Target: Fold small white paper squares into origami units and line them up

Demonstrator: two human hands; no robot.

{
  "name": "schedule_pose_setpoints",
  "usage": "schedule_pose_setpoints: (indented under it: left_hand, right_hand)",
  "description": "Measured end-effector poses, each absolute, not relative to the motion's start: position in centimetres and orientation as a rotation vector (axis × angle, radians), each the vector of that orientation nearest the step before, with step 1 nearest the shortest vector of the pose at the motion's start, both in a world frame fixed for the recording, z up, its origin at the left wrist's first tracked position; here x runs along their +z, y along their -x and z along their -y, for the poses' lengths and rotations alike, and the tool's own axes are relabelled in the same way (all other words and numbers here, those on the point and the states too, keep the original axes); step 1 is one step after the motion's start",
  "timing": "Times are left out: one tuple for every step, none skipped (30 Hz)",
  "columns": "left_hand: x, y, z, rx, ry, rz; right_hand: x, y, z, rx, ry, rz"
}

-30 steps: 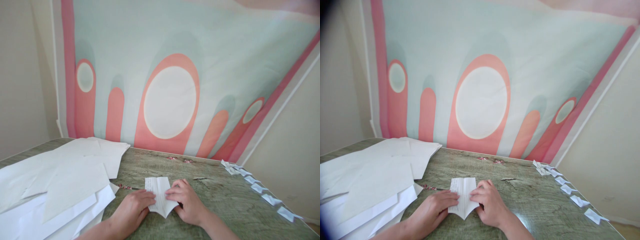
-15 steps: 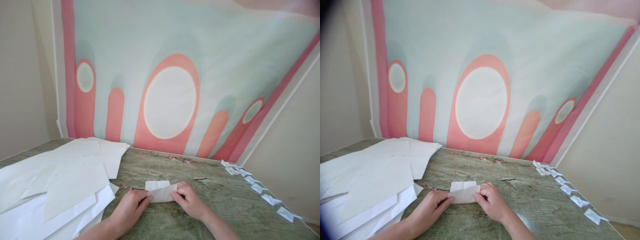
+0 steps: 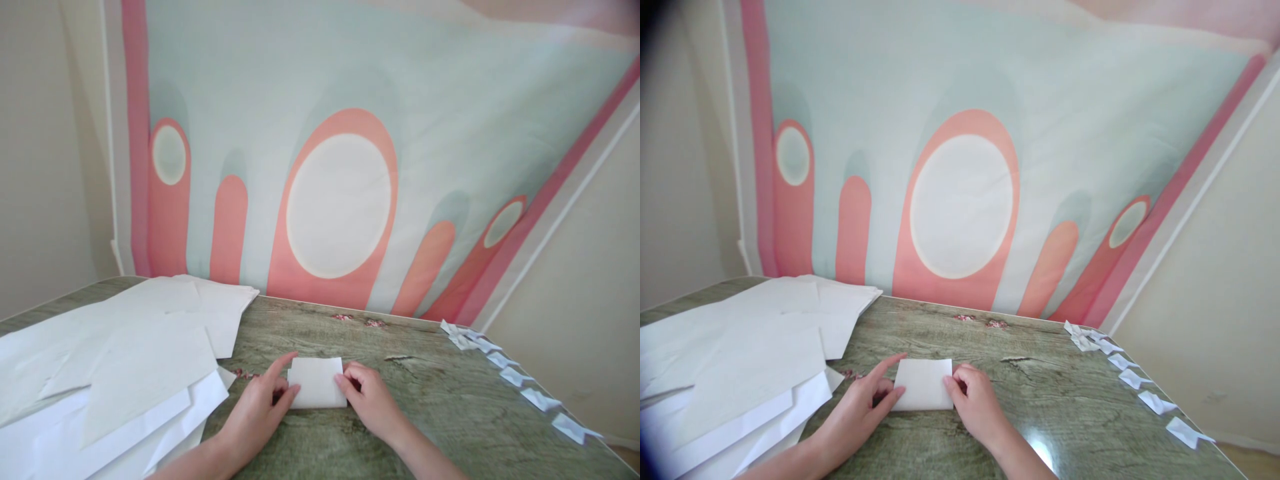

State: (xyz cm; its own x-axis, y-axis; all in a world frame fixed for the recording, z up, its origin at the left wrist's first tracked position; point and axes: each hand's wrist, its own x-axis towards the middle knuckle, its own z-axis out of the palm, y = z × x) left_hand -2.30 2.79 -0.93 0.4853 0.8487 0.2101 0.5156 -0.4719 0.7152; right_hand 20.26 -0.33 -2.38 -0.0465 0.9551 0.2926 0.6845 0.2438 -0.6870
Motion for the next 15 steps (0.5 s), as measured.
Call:
schedule_pose_setpoints:
  left_hand:
    - [-1.0, 2.3, -2.8, 0.783, -2.171, -1.115]
    - [-0.9, 2.4, -2.7, 0.819, -2.19, -1.117]
    - [-0.9, 2.4, -2.6, 0.861, -2.215, -1.128]
    - [-0.7, 2.5, -2.5, 0.907, -2.249, -1.15]
    - [-0.5, 2.6, -2.4, 0.945, -2.298, -1.172]
    - [-0.2, 2.6, -2.1, 0.966, -2.364, -1.189]
    - [0.2, 2.7, -1.8, 0.976, -2.447, -1.188]
    - [0.5, 2.7, -1.5, 0.924, -2.551, -1.139]
    - [0.8, 2.6, -1.2, 0.85, -2.647, -1.081]
    - [1.0, 2.5, -0.8, 0.759, -2.729, -1.005]
    - [1.2, 2.4, -0.5, 0.665, -2.785, -0.929]
    - [1.3, 2.3, -0.2, 0.581, -2.82, -0.869]
    - [1.3, 2.2, 0.0, 0.498, -2.84, -0.815]
    - [1.2, 2.1, 0.1, 0.429, -2.845, -0.777]
    - [1.1, 2.1, 0.1, 0.378, -2.84, -0.753]
  right_hand:
    - [-2.4, -20.2, 0.2, 0.474, 1.518, 1.793]
    - [-2.5, -20.2, 0.1, 0.471, 1.522, 1.789]
    - [-2.5, -20.1, 0.0, 0.469, 1.527, 1.786]
    - [-2.5, -20.1, -0.1, 0.468, 1.531, 1.783]
    - [-2.5, -20.1, -0.2, 0.467, 1.533, 1.783]
    - [-2.4, -20.1, -0.2, 0.467, 1.534, 1.783]
    - [-2.3, -20.1, -0.2, 0.467, 1.534, 1.784]
    - [-2.3, -20.0, -0.2, 0.467, 1.534, 1.786]
    - [-2.2, -20.0, -0.2, 0.467, 1.534, 1.788]
    - [-2.1, -20.0, -0.2, 0.464, 1.534, 1.789]
    - [-2.1, -20.0, -0.2, 0.461, 1.534, 1.789]
    - [-2.0, -19.9, -0.2, 0.458, 1.534, 1.788]
    - [-2.1, -19.9, -0.2, 0.454, 1.534, 1.786]
    - [-2.1, -19.9, -0.2, 0.45, 1.535, 1.784]
    - [-2.1, -19.9, -0.2, 0.447, 1.536, 1.782]
